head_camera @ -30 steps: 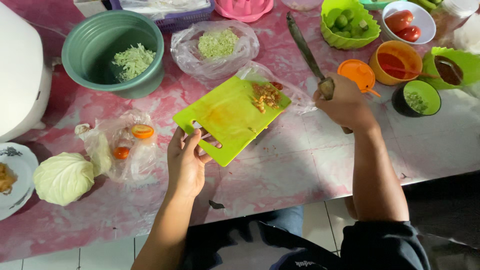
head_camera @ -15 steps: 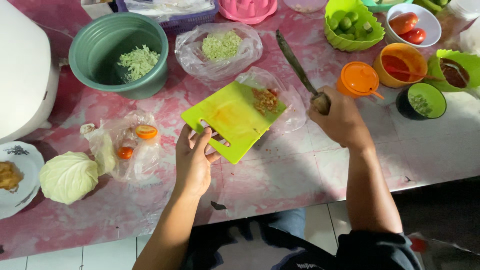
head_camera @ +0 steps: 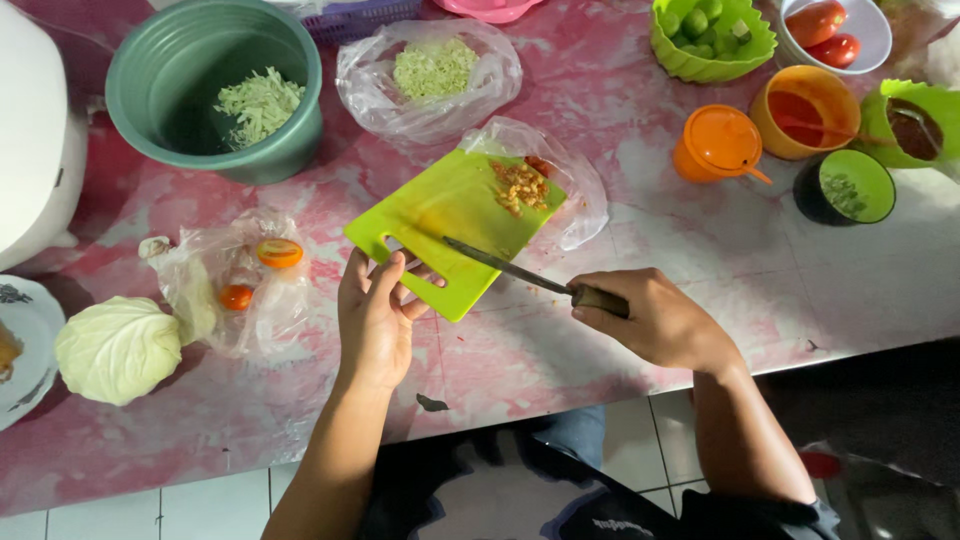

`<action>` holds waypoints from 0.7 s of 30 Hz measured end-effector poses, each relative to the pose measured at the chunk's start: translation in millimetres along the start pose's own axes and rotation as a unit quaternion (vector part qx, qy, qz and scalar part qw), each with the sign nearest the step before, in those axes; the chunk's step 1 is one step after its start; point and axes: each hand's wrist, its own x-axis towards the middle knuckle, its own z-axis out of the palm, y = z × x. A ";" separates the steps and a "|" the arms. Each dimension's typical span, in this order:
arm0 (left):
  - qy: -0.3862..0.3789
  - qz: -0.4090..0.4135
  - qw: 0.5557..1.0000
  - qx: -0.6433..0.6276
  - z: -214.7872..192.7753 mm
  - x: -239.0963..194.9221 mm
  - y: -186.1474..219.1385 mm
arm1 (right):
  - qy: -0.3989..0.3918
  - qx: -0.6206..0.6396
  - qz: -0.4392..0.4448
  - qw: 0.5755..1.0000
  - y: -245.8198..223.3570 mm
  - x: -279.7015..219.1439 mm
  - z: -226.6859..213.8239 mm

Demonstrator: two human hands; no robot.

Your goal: The person uses a knife to scrape sliced chili peppers off a cutting board into a plastic bag, then picks up and slices a small orange chili pepper into several pieces on the cutting board.

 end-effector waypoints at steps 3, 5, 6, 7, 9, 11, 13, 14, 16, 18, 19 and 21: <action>0.002 -0.003 1.000 -0.009 0.4 -0.9 -1.1 | -0.004 -0.023 0.024 0.999 3.2 10.0 -3.8; -0.003 -0.001 1.000 -0.010 -0.7 -2.4 -0.4 | -0.002 -0.025 0.031 0.999 6.3 17.1 -6.8; -0.007 0.001 1.000 -0.013 -1.4 -2.9 -0.3 | -0.002 -0.029 0.038 0.999 8.2 20.5 -8.2; -0.008 0.002 1.000 -0.012 -1.6 -2.9 -0.1 | -0.001 -0.028 0.037 0.999 9.9 24.7 -10.1; -0.003 -0.001 1.000 -0.010 -2.6 -3.2 -0.6 | -0.008 -0.051 0.077 0.996 13.7 31.5 -12.1; 0.001 -0.006 1.000 -0.013 -4.8 -2.7 -0.6 | 0.019 -0.037 0.066 0.997 18.5 35.6 -12.2; 0.003 -0.011 1.000 -0.017 -6.8 -1.8 -1.0 | 0.047 -0.024 0.055 0.997 23.8 34.9 -8.1; 0.013 -0.023 0.999 -0.030 -8.6 -1.2 -1.4 | 0.074 -0.010 0.046 0.996 26.2 31.0 -1.2; 0.021 -0.036 0.998 -0.044 -13.0 1.5 -4.0 | 0.102 0.004 0.038 0.994 30.7 23.7 18.2; 0.006 -0.039 0.995 -0.090 -18.5 5.3 -7.7 | 0.126 0.094 -0.032 0.987 34.5 18.9 43.4; 0.007 -0.040 0.995 -0.091 -20.1 6.9 -8.7 | 0.125 0.094 -0.031 0.987 37.1 17.9 51.1; 0.050 -0.062 0.993 -0.092 -22.2 9.0 -8.5 | 0.115 0.112 -0.044 0.986 42.2 15.6 63.4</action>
